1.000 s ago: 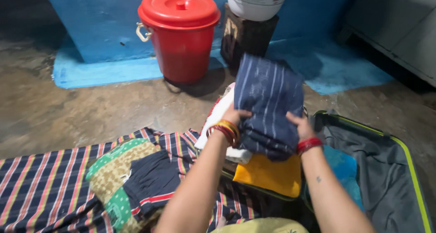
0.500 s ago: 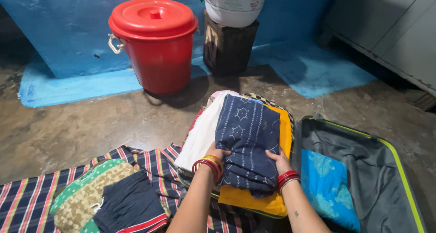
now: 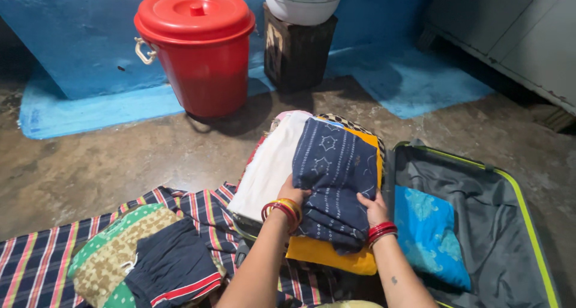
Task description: The person folds several pieces of clothing on a mat and places them into an open suitcase. The person then secures the clothes with the suitcase's internal straps.
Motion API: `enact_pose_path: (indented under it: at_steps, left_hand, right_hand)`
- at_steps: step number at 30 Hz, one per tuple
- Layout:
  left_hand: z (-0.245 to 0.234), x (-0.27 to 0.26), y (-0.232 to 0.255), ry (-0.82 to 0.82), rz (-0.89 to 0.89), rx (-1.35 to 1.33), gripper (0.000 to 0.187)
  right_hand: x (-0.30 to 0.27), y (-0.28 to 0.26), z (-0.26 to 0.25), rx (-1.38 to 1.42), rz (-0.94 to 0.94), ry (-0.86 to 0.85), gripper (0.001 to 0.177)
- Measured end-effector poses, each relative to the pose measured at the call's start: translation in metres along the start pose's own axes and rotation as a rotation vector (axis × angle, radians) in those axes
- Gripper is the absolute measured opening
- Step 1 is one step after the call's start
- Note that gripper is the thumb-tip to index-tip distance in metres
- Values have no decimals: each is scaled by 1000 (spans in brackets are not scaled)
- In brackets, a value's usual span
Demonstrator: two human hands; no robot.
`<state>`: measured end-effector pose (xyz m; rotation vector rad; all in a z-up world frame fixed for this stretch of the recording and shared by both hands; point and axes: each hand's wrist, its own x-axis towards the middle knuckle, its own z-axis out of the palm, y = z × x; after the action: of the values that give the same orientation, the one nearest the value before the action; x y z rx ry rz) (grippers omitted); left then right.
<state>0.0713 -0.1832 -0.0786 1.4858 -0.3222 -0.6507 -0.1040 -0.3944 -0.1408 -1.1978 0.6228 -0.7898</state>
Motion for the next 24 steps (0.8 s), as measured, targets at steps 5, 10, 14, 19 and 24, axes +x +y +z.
enact_pose_path:
  at_steps: [5, 10, 14, 19, 24]
  left_hand:
    - [2, 16, -31, 59, -49, -7, 70]
    - [2, 4, -9, 104, -46, 162, 81]
    - [2, -33, 44, 147, -52, 404, 103]
    - [7, -94, 91, 298, 305, 885, 91]
    - [10, -109, 87, 109, 571, 1152, 59]
  right_hand:
    - [16, 18, -8, -110, 57, 37, 60]
    - [14, 5, -2, -347, -38, 93, 64]
    - [-9, -26, 10, -645, -203, 127, 80]
    - [-48, -82, 47, -1187, -618, 158, 87]
    - [-83, -101, 102, -1460, -469, -189, 73]
